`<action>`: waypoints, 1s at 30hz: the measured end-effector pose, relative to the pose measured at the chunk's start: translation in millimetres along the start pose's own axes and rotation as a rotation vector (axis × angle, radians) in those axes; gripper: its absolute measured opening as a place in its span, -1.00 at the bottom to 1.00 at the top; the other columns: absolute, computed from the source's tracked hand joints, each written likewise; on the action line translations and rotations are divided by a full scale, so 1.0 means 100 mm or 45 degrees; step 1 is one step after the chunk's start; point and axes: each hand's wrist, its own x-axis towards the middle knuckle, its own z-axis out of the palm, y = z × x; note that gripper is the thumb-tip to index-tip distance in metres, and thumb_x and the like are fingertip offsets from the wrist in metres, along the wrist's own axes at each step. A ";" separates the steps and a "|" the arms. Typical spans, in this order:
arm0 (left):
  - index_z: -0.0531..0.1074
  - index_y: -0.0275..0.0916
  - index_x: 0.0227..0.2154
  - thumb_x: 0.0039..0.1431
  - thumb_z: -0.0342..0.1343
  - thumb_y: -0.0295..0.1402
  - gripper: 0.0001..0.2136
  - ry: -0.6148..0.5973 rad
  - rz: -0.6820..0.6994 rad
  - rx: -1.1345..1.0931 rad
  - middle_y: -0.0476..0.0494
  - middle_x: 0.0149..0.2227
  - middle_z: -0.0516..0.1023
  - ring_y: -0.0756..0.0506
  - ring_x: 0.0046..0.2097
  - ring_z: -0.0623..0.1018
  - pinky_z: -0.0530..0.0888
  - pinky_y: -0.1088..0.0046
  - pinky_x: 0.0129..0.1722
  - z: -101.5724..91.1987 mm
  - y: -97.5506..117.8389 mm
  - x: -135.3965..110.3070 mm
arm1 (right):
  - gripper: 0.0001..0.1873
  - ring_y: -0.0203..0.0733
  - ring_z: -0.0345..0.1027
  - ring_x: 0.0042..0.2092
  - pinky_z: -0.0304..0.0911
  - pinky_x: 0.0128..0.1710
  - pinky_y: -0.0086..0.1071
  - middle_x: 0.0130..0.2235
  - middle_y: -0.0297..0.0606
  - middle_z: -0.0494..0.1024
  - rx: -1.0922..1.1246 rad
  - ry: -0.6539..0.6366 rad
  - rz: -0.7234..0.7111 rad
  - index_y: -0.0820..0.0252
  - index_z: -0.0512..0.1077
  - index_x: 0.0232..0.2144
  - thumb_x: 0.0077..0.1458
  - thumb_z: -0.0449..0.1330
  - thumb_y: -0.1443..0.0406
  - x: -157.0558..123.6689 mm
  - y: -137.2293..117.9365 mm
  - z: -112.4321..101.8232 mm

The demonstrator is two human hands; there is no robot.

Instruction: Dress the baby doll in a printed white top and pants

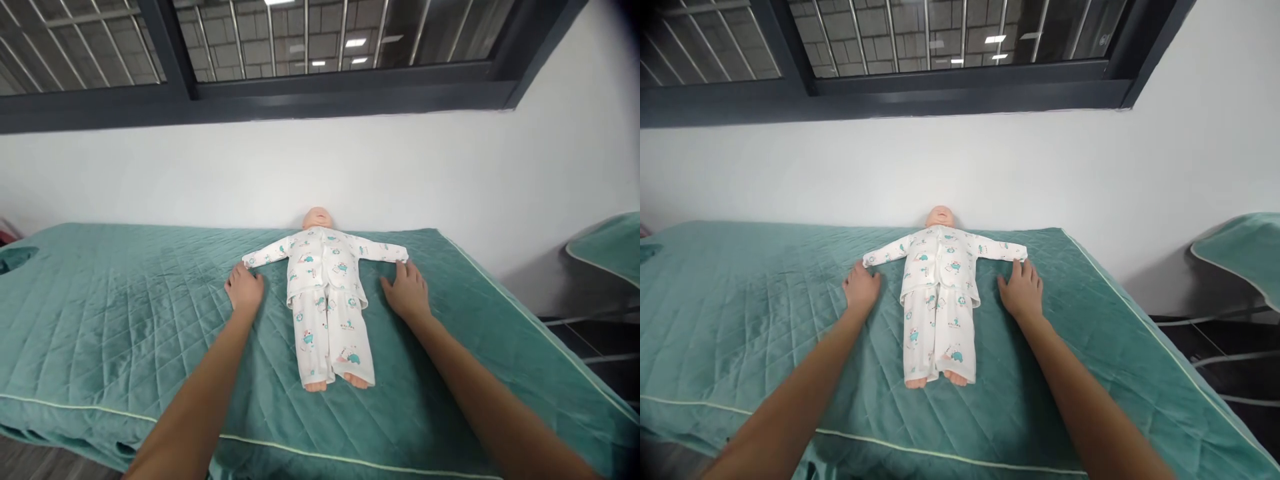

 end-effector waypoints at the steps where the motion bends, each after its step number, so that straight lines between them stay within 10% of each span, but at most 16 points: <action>1: 0.15 -0.38 0.31 0.26 -0.02 -0.36 -0.44 -0.021 0.000 0.038 -0.50 0.28 0.35 -0.36 0.35 0.30 0.15 -0.07 0.35 0.01 -0.02 0.09 | -0.30 0.27 0.04 0.37 0.03 0.30 0.09 0.37 0.24 0.14 -0.044 -0.017 0.062 0.42 0.11 0.35 0.31 0.03 0.11 0.10 0.04 0.02; 15: 0.06 -0.26 0.41 0.27 -0.17 -0.50 -0.38 -0.206 0.134 0.281 -0.35 0.38 0.25 -0.28 0.44 0.16 0.07 -0.08 0.41 0.15 -0.18 0.45 | -0.41 0.06 0.06 0.38 -0.03 0.34 0.02 0.37 -0.19 0.27 -0.079 -0.142 -0.025 0.03 0.16 0.39 0.39 -0.17 0.13 0.47 0.29 0.07; 30: 0.17 -0.40 0.36 0.32 -0.25 -0.51 -0.45 -0.039 -0.010 0.262 -0.48 0.41 0.14 -0.36 0.39 0.26 0.21 -0.02 0.36 0.12 -0.19 0.39 | -0.39 0.01 0.00 0.41 -0.07 0.37 -0.01 0.41 -0.15 0.20 -0.110 -0.181 -0.008 0.25 0.18 0.37 0.39 -0.22 0.18 0.44 0.23 0.05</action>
